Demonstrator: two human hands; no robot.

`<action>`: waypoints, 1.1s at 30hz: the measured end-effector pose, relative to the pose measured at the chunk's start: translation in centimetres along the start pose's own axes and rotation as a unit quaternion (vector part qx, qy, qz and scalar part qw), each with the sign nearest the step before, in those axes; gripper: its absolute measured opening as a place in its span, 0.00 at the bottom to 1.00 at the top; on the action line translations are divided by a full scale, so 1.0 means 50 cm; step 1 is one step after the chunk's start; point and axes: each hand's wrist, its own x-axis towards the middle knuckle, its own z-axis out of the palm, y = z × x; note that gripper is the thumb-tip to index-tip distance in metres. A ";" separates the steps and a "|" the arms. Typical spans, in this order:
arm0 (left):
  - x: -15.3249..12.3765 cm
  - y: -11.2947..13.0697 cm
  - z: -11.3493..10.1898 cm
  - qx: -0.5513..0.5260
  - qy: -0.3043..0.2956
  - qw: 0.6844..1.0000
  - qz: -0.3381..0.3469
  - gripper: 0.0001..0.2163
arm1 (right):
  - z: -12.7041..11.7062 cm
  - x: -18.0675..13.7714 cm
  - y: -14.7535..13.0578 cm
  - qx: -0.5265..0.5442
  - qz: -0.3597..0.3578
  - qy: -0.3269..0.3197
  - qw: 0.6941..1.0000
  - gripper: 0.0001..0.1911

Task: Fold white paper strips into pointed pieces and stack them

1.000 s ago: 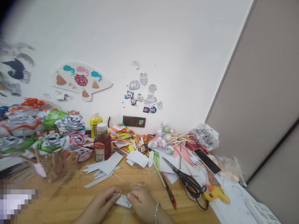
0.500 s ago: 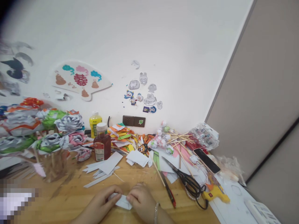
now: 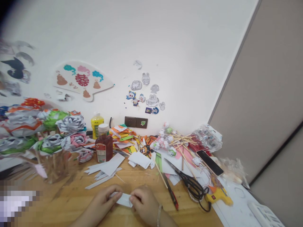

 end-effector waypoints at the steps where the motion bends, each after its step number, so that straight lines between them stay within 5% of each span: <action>1: 0.001 -0.002 -0.001 -0.003 0.007 1.000 -0.004 0.11 | -0.001 -0.001 -0.002 0.016 0.006 -0.002 1.000 0.12; 17: 0.004 -0.004 0.001 -0.014 -0.003 1.000 -0.006 0.11 | 0.004 -0.001 0.001 0.155 0.064 -0.024 0.986 0.08; 21: 0.003 -0.003 0.006 -0.061 -0.026 0.997 -0.032 0.12 | 0.004 -0.003 -0.002 0.119 0.068 0.000 0.991 0.06; 28: 0.006 -0.006 -0.001 -0.153 -0.069 0.986 -0.004 0.11 | 0.010 -0.001 0.008 0.201 0.092 0.000 0.975 0.07; 33: 0.009 -0.019 -0.002 -0.223 -0.093 0.969 -0.044 0.14 | 0.012 -0.002 0.009 0.274 0.098 0.012 0.957 0.06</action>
